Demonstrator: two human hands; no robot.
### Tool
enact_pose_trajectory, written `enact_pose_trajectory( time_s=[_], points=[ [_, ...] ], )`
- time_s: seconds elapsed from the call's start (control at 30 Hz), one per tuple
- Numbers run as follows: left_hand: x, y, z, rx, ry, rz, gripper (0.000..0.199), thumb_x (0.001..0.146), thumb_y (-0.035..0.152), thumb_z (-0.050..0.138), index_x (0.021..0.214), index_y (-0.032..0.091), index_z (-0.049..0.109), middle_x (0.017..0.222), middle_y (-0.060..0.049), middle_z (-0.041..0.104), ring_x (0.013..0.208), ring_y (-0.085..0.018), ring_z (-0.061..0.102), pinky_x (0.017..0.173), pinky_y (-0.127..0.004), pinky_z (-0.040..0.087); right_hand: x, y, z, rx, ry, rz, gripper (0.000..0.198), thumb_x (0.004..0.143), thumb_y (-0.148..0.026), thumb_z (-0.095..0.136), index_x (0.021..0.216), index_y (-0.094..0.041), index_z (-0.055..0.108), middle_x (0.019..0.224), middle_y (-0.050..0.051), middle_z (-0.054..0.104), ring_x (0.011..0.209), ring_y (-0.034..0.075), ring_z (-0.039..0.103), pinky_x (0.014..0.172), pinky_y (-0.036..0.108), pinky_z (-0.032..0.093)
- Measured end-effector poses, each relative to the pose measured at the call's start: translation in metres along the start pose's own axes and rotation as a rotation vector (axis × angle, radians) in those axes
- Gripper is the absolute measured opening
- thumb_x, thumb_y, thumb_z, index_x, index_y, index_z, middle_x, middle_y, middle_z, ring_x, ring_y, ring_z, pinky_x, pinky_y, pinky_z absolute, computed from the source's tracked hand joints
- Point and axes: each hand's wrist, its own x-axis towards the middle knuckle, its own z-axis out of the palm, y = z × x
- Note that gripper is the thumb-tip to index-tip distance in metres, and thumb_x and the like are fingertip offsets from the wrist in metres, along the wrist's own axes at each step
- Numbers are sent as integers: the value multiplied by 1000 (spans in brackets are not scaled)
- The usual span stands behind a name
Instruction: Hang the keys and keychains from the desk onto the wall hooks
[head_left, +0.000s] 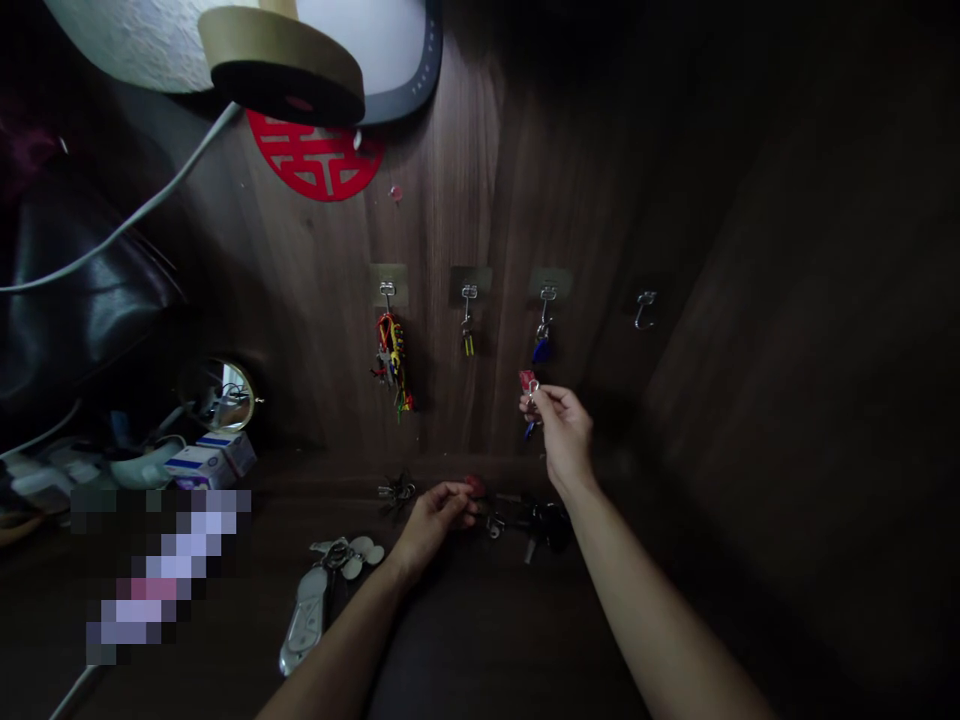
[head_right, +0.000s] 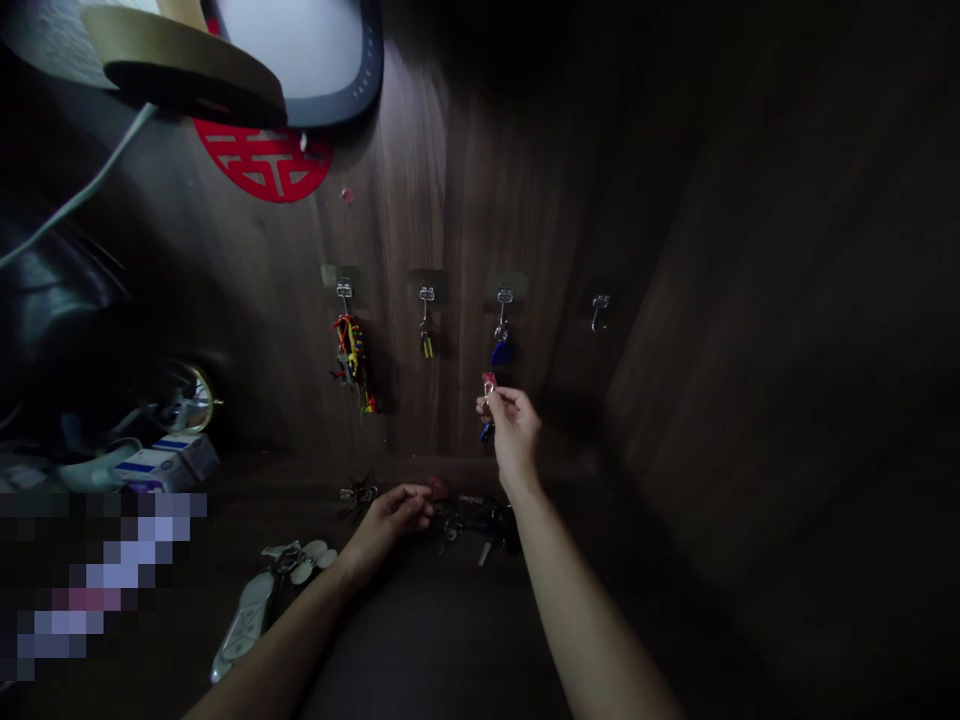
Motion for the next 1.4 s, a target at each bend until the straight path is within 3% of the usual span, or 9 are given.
enact_pose_trajectory(
  time_s=[0.33, 0.6, 0.8, 0.97, 1.1, 1.4],
  points=[
    [0, -1, -1, 49, -46, 18, 39, 61, 41, 74, 84, 12, 62, 69, -1, 63, 58, -8, 56, 63, -22, 44, 62, -40, 19, 44, 57, -143, 14, 69, -28, 65, 75, -17, 58, 65, -1, 66, 56, 9, 61, 51, 19, 45],
    [2, 0, -1, 49, -58, 20, 38, 62, 41, 74, 83, 12, 64, 69, -2, 63, 58, -9, 57, 62, -22, 44, 78, -35, 26, 3, 79, -75, 12, 68, -24, 65, 71, -17, 56, 59, -1, 64, 51, 10, 60, 45, 18, 44],
    [5, -5, -5, 25, -59, 20, 39, 60, 42, 75, 84, 12, 64, 69, -2, 63, 58, -9, 57, 63, -23, 44, 71, -23, 22, 4, 82, -73, 16, 66, -23, 68, 71, -16, 55, 60, -1, 64, 51, 11, 61, 49, 21, 48],
    [5, -5, -6, 14, -69, 24, 40, 60, 42, 75, 84, 12, 63, 70, -2, 63, 59, -9, 57, 64, -24, 45, 54, -16, 16, -5, 56, 15, 23, 63, -24, 70, 78, -17, 55, 63, -1, 65, 47, 10, 60, 41, 19, 45],
    [4, -4, -7, 23, -73, 22, 40, 61, 42, 74, 84, 12, 63, 70, -2, 63, 57, -9, 57, 62, -24, 45, 39, -4, 7, -11, 45, 37, 27, 62, -27, 71, 82, -18, 56, 61, -2, 65, 52, 11, 62, 45, 19, 48],
    [2, 2, -10, 58, 30, 16, 32, 64, 37, 72, 84, 13, 62, 67, -1, 64, 56, -9, 57, 58, -22, 43, 7, 17, -19, -56, 26, 164, 30, 57, -26, 72, 83, -18, 58, 66, -1, 66, 59, 12, 64, 52, 21, 49]
  ],
)
